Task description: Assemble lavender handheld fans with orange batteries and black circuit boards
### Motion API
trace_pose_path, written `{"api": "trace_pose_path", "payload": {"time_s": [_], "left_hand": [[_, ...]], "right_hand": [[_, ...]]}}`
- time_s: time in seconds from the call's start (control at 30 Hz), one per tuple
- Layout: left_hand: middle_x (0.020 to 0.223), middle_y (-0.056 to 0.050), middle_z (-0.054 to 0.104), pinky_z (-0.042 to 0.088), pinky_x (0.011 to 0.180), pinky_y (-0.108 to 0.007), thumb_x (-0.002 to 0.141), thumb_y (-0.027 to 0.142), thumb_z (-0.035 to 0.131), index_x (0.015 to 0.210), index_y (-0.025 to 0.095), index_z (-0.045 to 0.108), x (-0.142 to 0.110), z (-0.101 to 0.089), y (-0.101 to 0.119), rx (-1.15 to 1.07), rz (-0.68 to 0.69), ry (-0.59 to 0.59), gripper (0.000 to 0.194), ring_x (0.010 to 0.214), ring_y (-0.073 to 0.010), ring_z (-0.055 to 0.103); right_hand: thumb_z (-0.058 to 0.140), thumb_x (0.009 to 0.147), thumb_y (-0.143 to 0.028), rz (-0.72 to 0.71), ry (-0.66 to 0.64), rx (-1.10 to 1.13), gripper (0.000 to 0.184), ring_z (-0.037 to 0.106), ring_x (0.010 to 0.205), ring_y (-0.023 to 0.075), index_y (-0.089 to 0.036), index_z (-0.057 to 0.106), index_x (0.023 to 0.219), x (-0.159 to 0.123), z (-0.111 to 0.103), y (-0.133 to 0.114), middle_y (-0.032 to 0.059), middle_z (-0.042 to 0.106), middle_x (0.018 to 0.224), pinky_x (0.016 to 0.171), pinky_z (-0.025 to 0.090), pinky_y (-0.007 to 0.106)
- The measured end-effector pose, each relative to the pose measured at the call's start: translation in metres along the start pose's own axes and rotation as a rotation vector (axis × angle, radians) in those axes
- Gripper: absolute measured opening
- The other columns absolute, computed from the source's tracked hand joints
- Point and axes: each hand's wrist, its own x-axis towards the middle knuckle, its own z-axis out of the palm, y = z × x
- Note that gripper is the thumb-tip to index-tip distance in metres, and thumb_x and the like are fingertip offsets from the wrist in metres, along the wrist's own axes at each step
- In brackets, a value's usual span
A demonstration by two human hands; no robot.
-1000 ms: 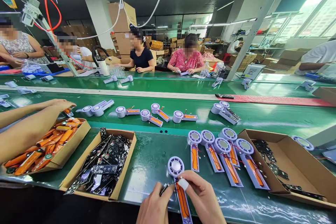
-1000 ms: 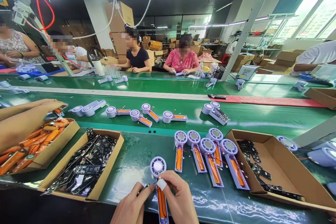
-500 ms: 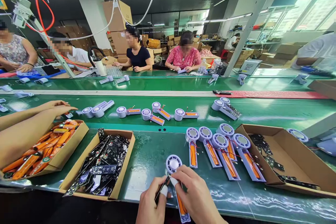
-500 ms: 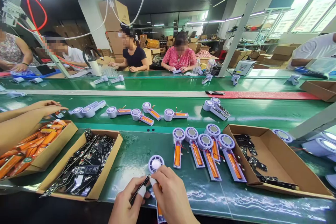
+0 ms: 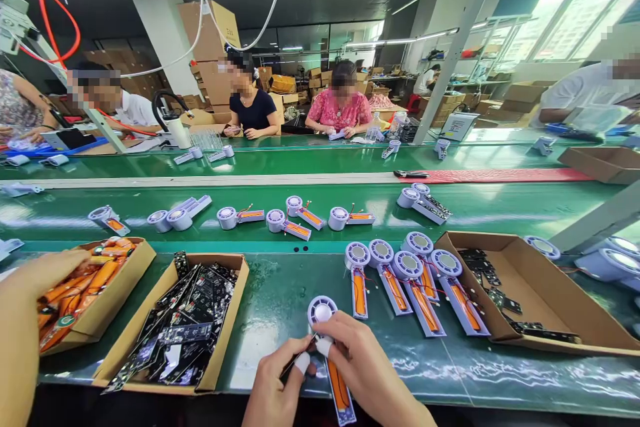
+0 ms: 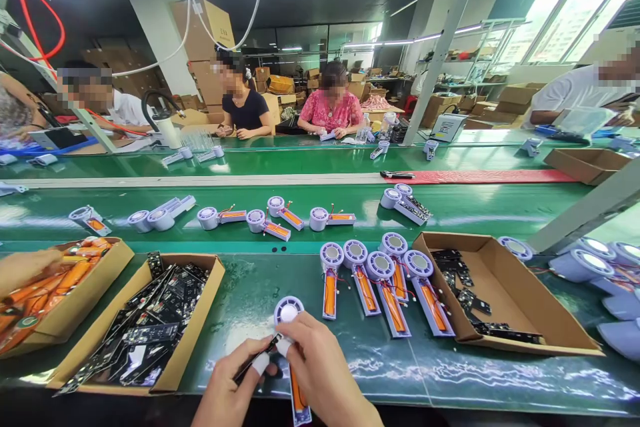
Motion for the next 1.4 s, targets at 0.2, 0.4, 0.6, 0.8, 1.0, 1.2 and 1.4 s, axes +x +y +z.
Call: {"api": "trace_pose_path", "payload": {"time_s": [0.2, 0.4, 0.6, 0.8, 1.0, 1.2, 1.4], "left_hand": [[0.072, -0.001, 0.070, 0.049, 0.069, -0.023, 0.087, 0.044, 0.059, 0.102, 0.023, 0.074, 0.004, -0.001, -0.006, -0.026, 0.003, 0.040, 0.030, 0.069, -0.0178, 0.063], [0.082, -0.004, 0.069, 0.050, 0.073, -0.029, 0.087, 0.057, 0.053, 0.108, 0.022, 0.069, -0.001, 0.010, 0.000, 0.071, -0.047, 0.187, 0.044, 0.075, -0.0216, 0.061], [0.098, -0.010, 0.072, 0.051, 0.080, -0.033, 0.087, 0.064, 0.044, 0.107, 0.020, 0.066, -0.007, 0.018, -0.007, -0.347, -0.245, 0.142, 0.054, 0.085, -0.0235, 0.065], [0.081, -0.004, 0.066, 0.038, 0.057, -0.024, 0.075, 0.036, 0.071, 0.104, 0.016, 0.067, 0.010, 0.025, -0.010, -0.027, -0.162, 0.106, 0.035, 0.061, -0.0144, 0.050], [0.081, -0.004, 0.070, 0.046, 0.066, -0.026, 0.066, 0.040, 0.082, 0.091, 0.014, 0.070, 0.024, 0.030, 0.000, -0.349, -0.249, -0.171, 0.038, 0.068, -0.0164, 0.059], [0.092, -0.005, 0.071, 0.050, 0.085, -0.035, 0.072, 0.044, 0.079, 0.100, 0.018, 0.062, 0.020, 0.042, 0.005, -0.682, -0.218, 0.078, 0.042, 0.086, -0.0214, 0.067], [0.099, -0.006, 0.070, 0.049, 0.074, -0.031, 0.086, 0.050, 0.061, 0.105, 0.019, 0.055, 0.012, 0.044, 0.006, -0.451, -0.180, 0.198, 0.037, 0.075, -0.0184, 0.064]], "right_hand": [[0.050, 0.083, -0.004, 0.038, 0.007, 0.025, 0.030, 0.057, 0.078, 0.0155, -0.023, 0.072, 0.083, 0.008, 0.000, -0.005, 0.0006, 0.061, 0.083, 0.068, 0.038, 0.023], [0.053, 0.082, -0.012, 0.110, 0.023, -0.012, 0.024, 0.047, 0.060, 0.0132, -0.020, 0.067, 0.064, 0.019, -0.003, -0.015, -0.0019, 0.052, 0.059, 0.058, 0.029, 0.024], [0.055, 0.072, -0.018, 0.243, 0.016, 0.127, 0.015, 0.040, 0.053, 0.0116, -0.020, 0.068, 0.081, 0.014, -0.012, -0.010, -0.0045, 0.047, 0.058, 0.051, 0.026, 0.022], [0.050, 0.069, -0.023, 0.345, -0.054, 0.822, 0.019, 0.044, 0.057, 0.0112, -0.019, 0.059, 0.085, 0.001, -0.001, 0.007, -0.0038, 0.053, 0.068, 0.055, 0.035, 0.022], [0.063, 0.076, -0.029, 0.236, -0.089, 1.037, 0.014, 0.038, 0.057, 0.0088, -0.019, 0.057, 0.081, -0.010, 0.002, 0.010, -0.0040, 0.051, 0.071, 0.056, 0.032, 0.021], [0.071, 0.080, -0.040, 0.221, 0.050, 0.851, 0.029, 0.046, 0.063, 0.0117, -0.022, 0.055, 0.095, -0.005, -0.003, 0.022, -0.0024, 0.052, 0.079, 0.052, 0.035, 0.021], [0.050, 0.092, -0.033, 0.185, 0.112, 0.141, 0.015, 0.059, 0.072, 0.0186, -0.023, 0.058, 0.100, -0.008, -0.009, 0.030, 0.0034, 0.065, 0.085, 0.062, 0.041, 0.027]]}}
